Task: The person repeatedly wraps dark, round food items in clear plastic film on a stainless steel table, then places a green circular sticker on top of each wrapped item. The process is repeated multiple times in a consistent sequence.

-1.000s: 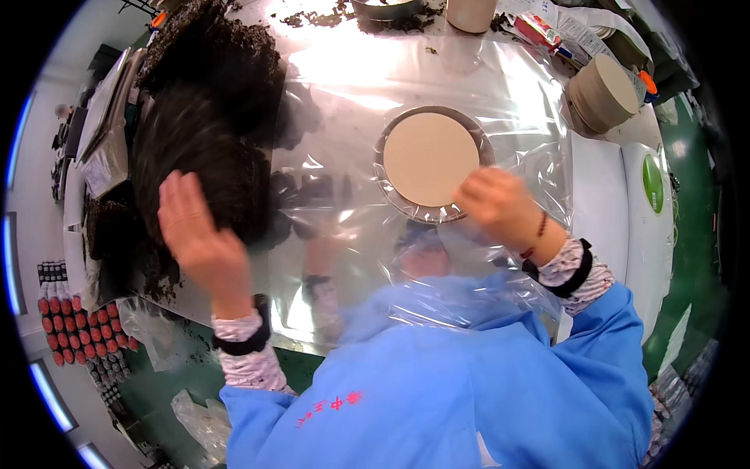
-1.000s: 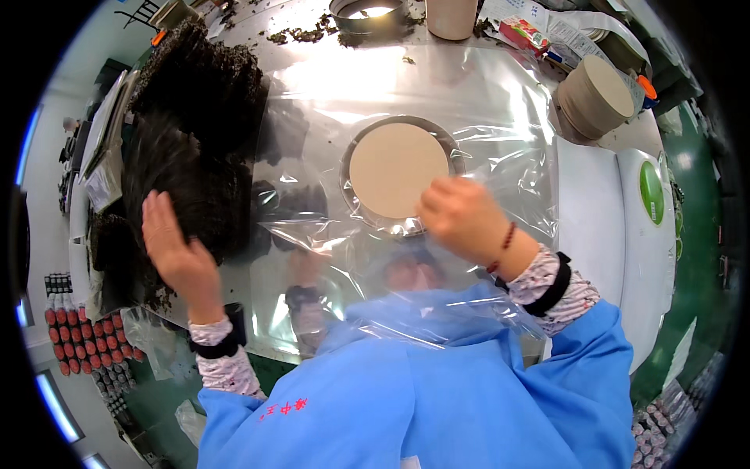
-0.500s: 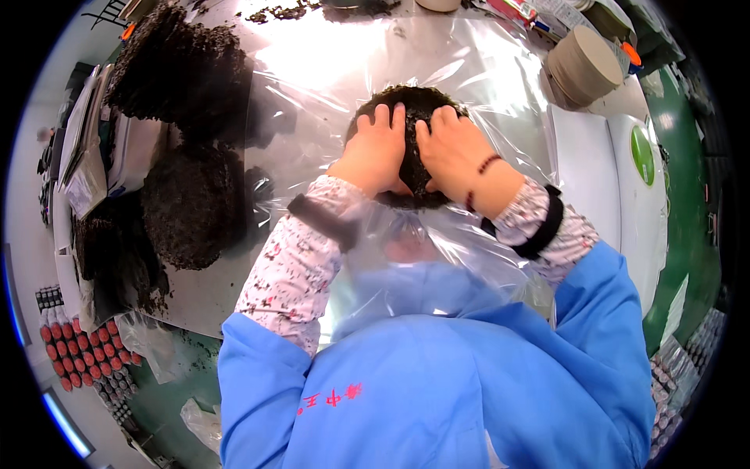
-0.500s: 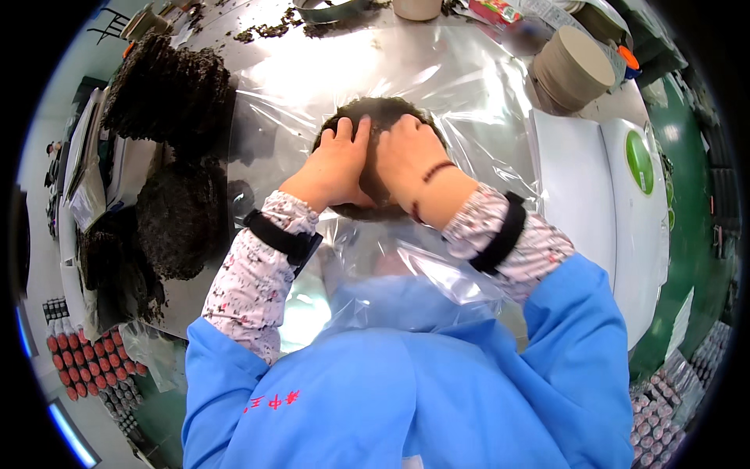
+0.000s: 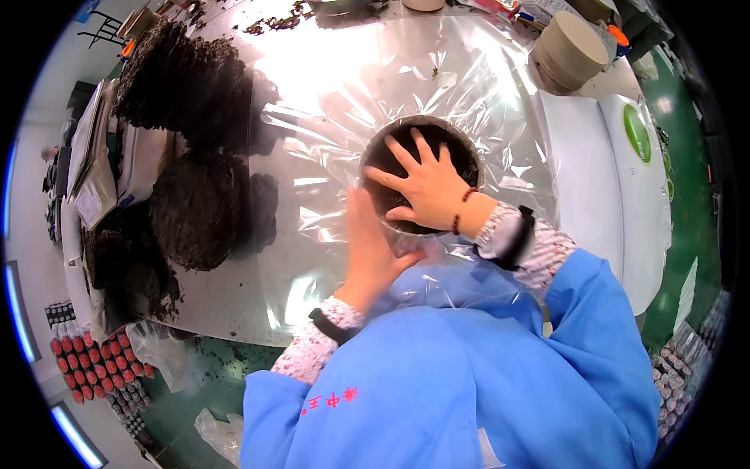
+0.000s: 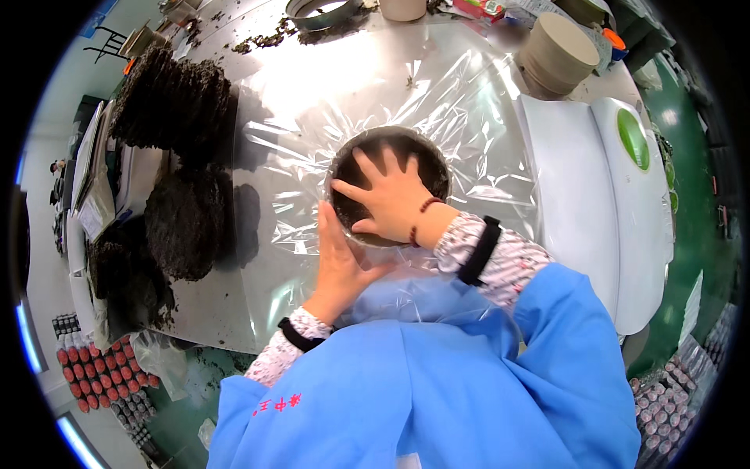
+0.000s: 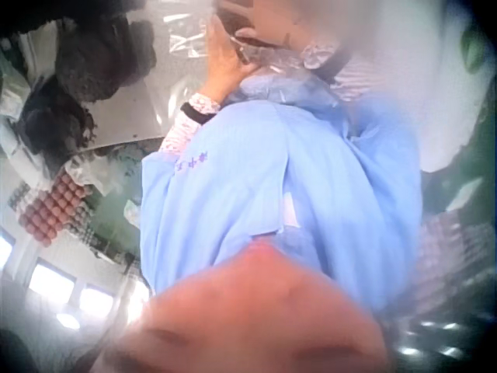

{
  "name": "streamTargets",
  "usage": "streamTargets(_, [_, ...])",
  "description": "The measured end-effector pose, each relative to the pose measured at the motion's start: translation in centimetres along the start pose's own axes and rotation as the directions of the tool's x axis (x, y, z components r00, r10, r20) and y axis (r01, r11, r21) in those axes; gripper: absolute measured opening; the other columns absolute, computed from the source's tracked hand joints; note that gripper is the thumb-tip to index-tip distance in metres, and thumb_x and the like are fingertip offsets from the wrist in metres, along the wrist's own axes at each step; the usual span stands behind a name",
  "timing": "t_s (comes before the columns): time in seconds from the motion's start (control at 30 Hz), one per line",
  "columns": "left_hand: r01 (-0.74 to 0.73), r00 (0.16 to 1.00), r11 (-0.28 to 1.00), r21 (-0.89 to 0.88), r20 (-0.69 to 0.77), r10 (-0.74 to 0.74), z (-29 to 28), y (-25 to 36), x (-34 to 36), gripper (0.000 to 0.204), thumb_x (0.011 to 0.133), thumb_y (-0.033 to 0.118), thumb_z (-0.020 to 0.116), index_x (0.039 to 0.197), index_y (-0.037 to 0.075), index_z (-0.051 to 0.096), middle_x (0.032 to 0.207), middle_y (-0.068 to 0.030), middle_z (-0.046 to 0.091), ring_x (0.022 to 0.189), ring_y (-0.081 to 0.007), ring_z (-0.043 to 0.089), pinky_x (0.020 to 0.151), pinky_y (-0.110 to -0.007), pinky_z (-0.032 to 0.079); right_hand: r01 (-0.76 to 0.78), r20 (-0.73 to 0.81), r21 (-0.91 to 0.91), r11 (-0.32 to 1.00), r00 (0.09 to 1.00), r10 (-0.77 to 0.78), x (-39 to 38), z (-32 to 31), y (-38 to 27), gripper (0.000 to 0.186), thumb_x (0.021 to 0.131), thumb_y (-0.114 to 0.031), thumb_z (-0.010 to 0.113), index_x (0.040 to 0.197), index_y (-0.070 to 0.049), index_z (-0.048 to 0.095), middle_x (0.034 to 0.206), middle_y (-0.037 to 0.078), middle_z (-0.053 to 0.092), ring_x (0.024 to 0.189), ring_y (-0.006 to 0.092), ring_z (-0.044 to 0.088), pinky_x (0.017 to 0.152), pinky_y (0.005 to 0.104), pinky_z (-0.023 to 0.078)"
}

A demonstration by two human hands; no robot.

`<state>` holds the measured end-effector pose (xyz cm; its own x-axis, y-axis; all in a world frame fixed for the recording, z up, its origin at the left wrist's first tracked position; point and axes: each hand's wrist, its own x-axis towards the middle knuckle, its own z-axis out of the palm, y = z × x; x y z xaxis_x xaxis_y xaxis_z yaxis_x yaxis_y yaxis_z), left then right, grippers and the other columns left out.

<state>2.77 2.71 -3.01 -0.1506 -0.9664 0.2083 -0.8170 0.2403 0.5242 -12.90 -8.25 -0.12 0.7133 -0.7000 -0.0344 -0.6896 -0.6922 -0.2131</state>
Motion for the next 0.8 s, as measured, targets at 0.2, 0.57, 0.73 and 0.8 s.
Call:
streamTargets(0.2, [0.029, 0.976, 0.997, 0.066, 0.212, -0.042, -4.3, -3.8, -2.8, 0.12, 0.069, 0.034, 0.087, 0.156, 0.002, 0.012, 0.158, -0.0235, 0.026, 0.142, -0.0396, 0.032, 0.113, -0.047, 0.033, -0.083, 0.191, -0.102, 0.991, 0.976, 0.101, 0.4, 1.4, -0.4, 0.077, 0.084, -0.061, 0.061, 0.153, -0.041, 0.031, 0.164, 0.017, 0.008, 0.147, 0.0507, 0.004, 0.1, 0.0822, 0.018])
streamTargets(0.57, [0.456, 0.884, 0.815, 0.358, -0.287, -0.369, -21.3, -16.4, -4.1, 0.062, 0.084, 0.027, 0.072, 0.137, 0.003, 0.052, 0.141, -0.0227, 0.046, 0.131, -0.0396, 0.043, 0.109, -0.044, 0.036, -0.15, 0.432, 0.028, 0.988, 0.894, 0.123, -1.5, -6.3, -2.8, 0.055, 0.089, -0.05, 0.06, 0.089, 0.003, 0.072, 0.092, 0.021, 0.066, 0.106, 0.0395, 0.057, 0.111, 0.0566, 0.026])
streamTargets(0.73, [0.316, 0.833, 0.683, 0.658, -0.538, 0.132, -22.9, -13.7, -0.6, 0.037, 0.096, 0.002, 0.052, 0.132, -0.002, 0.054, 0.133, -0.0198, 0.059, 0.122, -0.0372, 0.057, 0.104, -0.043, 0.046, 0.058, -0.077, -0.094, 0.994, 0.995, -0.065, -7.5, 0.1, -0.6, 0.049, 0.091, -0.044, 0.06, 0.074, 0.001, 0.068, 0.074, 0.015, 0.065, 0.081, 0.0311, 0.064, 0.092, 0.0498, 0.044])
streamTargets(0.8, [0.169, 0.772, 0.812, 0.559, -0.587, 0.243, -22.5, -6.9, 1.8, 0.035, 0.099, 0.003, 0.05, 0.134, -0.004, 0.052, 0.13, -0.019, 0.061, 0.12, -0.0358, 0.059, 0.1, -0.039, 0.049, 0.093, -0.181, 0.074, 0.993, 0.98, -0.078, -7.5, 0.1, 0.2, 0.047, 0.091, -0.044, 0.061, 0.074, 0.0, 0.067, 0.074, 0.014, 0.065, 0.08, 0.0314, 0.063, 0.086, 0.0474, 0.046])
